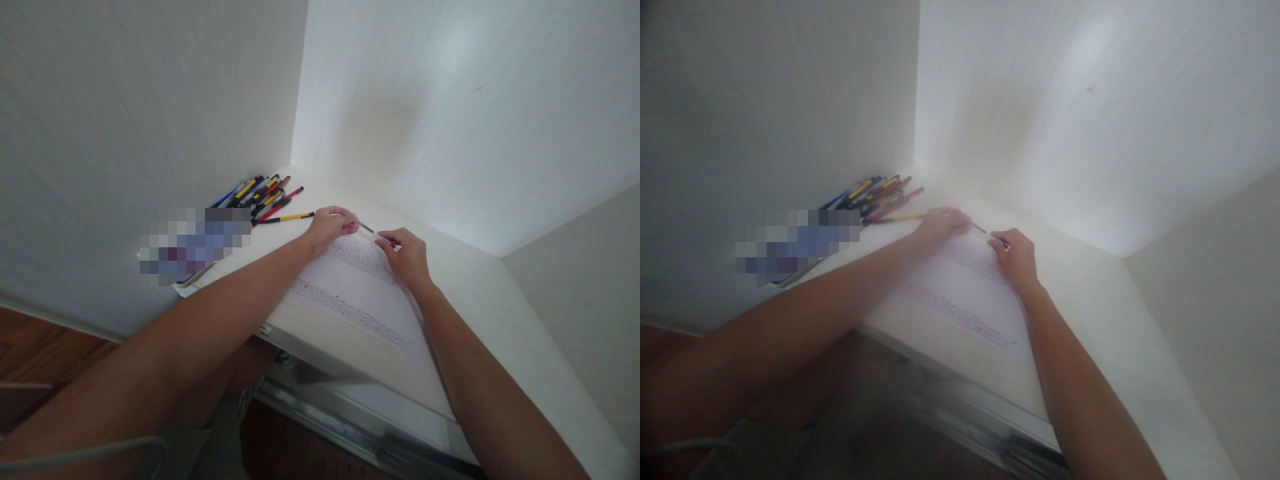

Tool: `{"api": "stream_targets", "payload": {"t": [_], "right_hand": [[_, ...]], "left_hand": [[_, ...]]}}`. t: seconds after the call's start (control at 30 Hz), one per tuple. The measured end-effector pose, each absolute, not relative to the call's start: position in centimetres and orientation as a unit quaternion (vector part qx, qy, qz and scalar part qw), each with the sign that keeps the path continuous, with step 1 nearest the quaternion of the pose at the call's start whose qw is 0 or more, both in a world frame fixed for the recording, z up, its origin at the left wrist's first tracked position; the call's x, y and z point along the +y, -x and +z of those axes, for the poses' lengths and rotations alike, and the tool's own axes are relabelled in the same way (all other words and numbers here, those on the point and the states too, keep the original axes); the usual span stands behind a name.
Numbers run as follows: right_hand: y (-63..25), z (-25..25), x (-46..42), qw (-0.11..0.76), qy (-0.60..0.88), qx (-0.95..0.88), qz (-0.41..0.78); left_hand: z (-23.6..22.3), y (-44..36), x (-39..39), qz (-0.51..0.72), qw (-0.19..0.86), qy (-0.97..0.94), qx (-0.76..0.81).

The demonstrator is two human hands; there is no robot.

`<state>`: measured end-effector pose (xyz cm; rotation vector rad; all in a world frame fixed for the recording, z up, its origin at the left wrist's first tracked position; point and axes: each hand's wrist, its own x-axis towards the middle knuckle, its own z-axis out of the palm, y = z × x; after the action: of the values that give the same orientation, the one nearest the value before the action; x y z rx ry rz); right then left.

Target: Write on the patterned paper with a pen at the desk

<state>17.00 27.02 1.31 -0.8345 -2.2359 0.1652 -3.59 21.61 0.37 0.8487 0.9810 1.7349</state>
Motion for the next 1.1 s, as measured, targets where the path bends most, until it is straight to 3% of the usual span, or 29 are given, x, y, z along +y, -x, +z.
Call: {"api": "stream_targets", "payload": {"t": [0.47, 0.63, 0.87, 1.1], "right_hand": [[-16.4, 2.6, 25.6, 0.430, 0.276, -0.860, 0.010], [-16.3, 2.1, 25.8, 0.413, 0.305, -0.853, 0.094], [-15.5, 1.5, 25.4, 0.337, 0.309, -0.819, 0.347], [-14.7, 1.9, 24.3, 0.294, 0.317, -0.848, 0.307]], "left_hand": [[0.7, 4.5, 21.4, 0.686, 0.567, -0.285, 0.356], [1.3, 4.8, 21.0, 0.694, 0.577, -0.310, 0.298], [1.6, 5.0, 20.7, 0.680, 0.582, -0.375, 0.241], [1.0, 4.4, 21.4, 0.723, 0.541, -0.343, 0.260]]}}
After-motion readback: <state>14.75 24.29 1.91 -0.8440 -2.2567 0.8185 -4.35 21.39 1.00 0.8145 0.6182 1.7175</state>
